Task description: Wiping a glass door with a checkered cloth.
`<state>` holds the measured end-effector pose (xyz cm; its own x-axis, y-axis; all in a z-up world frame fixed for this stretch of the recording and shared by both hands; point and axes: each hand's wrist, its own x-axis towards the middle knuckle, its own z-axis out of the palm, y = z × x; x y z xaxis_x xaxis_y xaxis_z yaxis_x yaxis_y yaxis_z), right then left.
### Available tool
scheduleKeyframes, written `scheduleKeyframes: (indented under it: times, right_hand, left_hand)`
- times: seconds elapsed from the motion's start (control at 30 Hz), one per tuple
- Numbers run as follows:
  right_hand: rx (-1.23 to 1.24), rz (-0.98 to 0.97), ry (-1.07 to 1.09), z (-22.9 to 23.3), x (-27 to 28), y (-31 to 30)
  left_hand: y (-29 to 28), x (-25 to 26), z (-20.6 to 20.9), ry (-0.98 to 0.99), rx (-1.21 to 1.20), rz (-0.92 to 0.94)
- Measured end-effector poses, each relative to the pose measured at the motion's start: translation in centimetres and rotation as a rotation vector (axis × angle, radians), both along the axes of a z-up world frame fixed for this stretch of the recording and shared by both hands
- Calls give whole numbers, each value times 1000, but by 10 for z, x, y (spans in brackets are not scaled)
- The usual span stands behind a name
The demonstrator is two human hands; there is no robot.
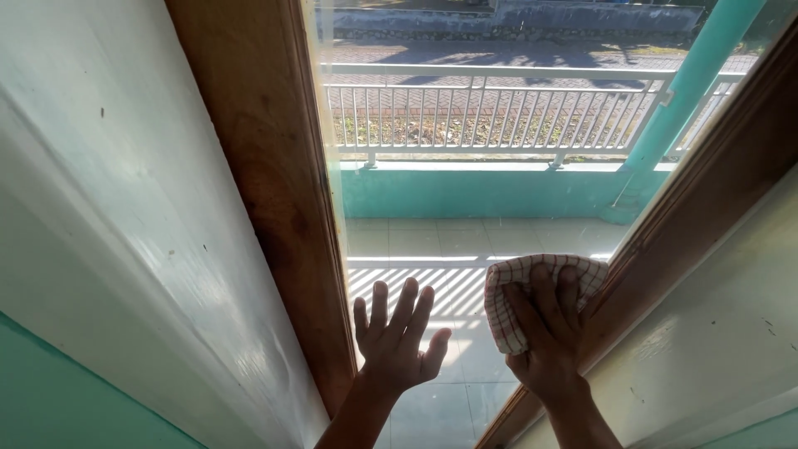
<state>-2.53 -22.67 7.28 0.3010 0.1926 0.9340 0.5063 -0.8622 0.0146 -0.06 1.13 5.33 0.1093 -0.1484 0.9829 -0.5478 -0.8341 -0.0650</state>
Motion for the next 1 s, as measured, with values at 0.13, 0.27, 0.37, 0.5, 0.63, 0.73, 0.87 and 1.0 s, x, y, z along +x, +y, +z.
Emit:
scheduleKeyframes:
  times: [0.13, 0.27, 0.37, 0.5, 0.63, 0.73, 0.87, 1.0]
  right_hand:
    - [22, 2, -2, -19, 1, 2]
    - [-12, -31, -6, -38, 0, 1]
    - [-23, -17, -4, -27, 4, -3]
    - [22, -2, -11, 3, 3, 4]
    - [20, 3, -3, -29, 4, -1]
    - [0, -32, 18, -47, 2, 1]
    - [51, 44, 33, -35, -1, 8]
    - [41, 29, 6, -4, -9, 28]
  left_hand:
    - [1, 0, 1, 4, 5, 2]
    - [0, -1, 1, 5, -4, 0]
    - [1, 0, 0, 3, -1, 5]
    - [1, 0, 0, 15, 10, 5]
    - [1, 0, 0, 4, 4, -3]
    - [0, -1, 2, 27, -1, 4]
    - [-1, -2, 3, 30, -17, -19]
    - [-2, -7, 7, 30, -75, -141]
